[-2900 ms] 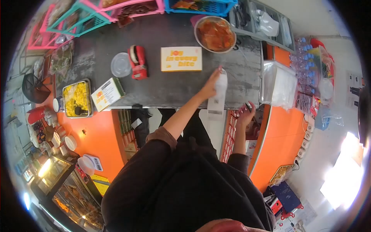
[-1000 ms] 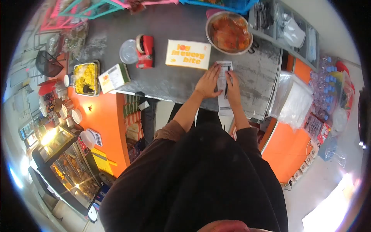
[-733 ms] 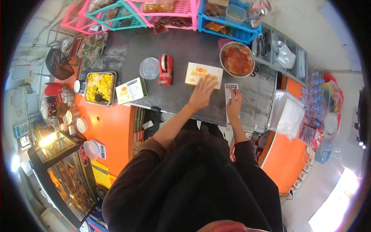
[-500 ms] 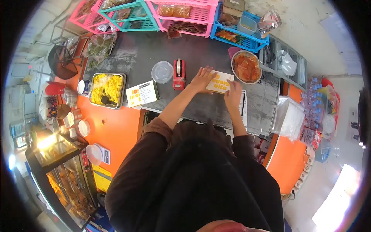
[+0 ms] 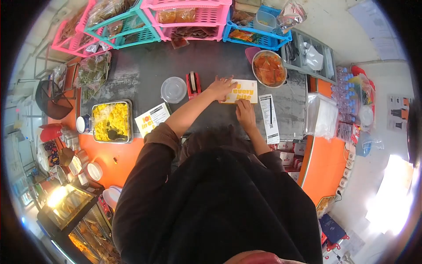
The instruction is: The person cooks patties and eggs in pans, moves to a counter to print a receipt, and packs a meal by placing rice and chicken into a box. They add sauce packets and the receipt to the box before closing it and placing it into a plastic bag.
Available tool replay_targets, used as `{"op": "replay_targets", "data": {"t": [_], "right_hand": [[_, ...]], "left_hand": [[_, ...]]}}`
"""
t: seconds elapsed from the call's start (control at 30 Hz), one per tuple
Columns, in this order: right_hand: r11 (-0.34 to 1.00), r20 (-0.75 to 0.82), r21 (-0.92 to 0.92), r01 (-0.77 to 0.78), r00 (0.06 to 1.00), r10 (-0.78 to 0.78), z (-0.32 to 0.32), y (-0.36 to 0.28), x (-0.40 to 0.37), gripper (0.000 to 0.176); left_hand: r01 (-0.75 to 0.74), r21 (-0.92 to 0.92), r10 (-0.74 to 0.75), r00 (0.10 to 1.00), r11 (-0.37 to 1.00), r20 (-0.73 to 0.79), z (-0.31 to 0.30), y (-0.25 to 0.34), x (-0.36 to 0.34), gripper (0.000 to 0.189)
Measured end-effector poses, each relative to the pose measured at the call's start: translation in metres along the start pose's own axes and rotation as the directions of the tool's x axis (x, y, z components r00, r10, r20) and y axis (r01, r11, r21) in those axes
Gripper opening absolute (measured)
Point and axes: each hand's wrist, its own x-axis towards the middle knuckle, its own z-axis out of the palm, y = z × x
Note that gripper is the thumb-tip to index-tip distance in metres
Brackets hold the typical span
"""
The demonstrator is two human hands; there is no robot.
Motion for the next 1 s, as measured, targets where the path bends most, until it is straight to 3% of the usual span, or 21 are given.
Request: {"op": "replay_targets", "data": {"t": [0.07, 0.4, 0.5, 0.6, 0.7, 0.77, 0.8, 0.87, 0.9, 0.93, 1.0], "right_hand": [[0.999, -0.138, 0.032, 0.020, 0.990, -0.015, 0.003, -0.003, -0.003, 0.031], [1.000, -0.156, 0.006, -0.015, 0.988, 0.015, 0.011, -0.006, -0.013, 0.030], [0.997, -0.117, -0.065, -0.049, 0.992, 0.041, 0.006, -0.009, -0.012, 0.031], [0.998, -0.097, 0.056, -0.028, 0.995, 0.033, 0.016, -0.002, -0.010, 0.031], [0.993, -0.201, 0.113, -0.017, 0.979, 0.040, 0.028, -0.001, -0.018, 0.031], [0.996, -0.150, 0.092, 0.010, 0.989, 0.004, 0.023, 0.002, -0.018, 0.035], [0.996, -0.151, 0.094, 0.008, 0.988, 0.006, 0.023, 0.001, -0.017, 0.035], [0.993, -0.134, 0.112, -0.030, 0.990, 0.045, 0.021, -0.002, -0.018, 0.034], [0.993, -0.135, 0.112, -0.032, 0.990, 0.047, 0.023, 0.001, -0.018, 0.034], [0.992, -0.125, 0.121, -0.020, 0.992, 0.035, 0.026, 0.003, -0.019, 0.035], [0.991, -0.114, 0.133, -0.009, 0.993, 0.024, 0.028, 0.004, -0.022, 0.036]], "left_hand": [[0.021, 0.063, -0.020, 1.000, 0.998, -0.024, -0.025, 0.017, -0.014, 0.103], [0.010, -0.008, -0.010, 0.999, 1.000, 0.050, -0.021, 0.018, -0.008, 0.110], [-0.007, 0.041, 0.007, 1.000, 0.999, -0.007, -0.021, 0.019, -0.006, 0.114], [-0.007, 0.037, 0.005, 0.998, 0.999, 0.055, -0.029, 0.021, -0.003, 0.115], [-0.059, 0.061, 0.051, 0.991, 0.996, 0.125, -0.032, 0.017, 0.005, 0.116], [-0.072, 0.070, 0.062, 0.989, 0.995, 0.138, -0.045, 0.018, 0.008, 0.098], [-0.074, 0.071, 0.064, 0.988, 0.995, 0.140, -0.051, 0.015, 0.012, 0.098], [-0.135, 0.044, 0.120, 0.961, 0.990, 0.249, -0.056, 0.012, 0.019, 0.080], [-0.244, 0.068, 0.238, 0.967, 0.967, 0.086, -0.057, 0.009, 0.015, 0.059], [-0.246, 0.070, 0.240, 0.967, 0.967, 0.087, -0.060, 0.009, 0.019, 0.059], [-0.221, -0.059, 0.229, 0.934, 0.974, 0.275, -0.076, 0.009, 0.028, 0.052]]}}
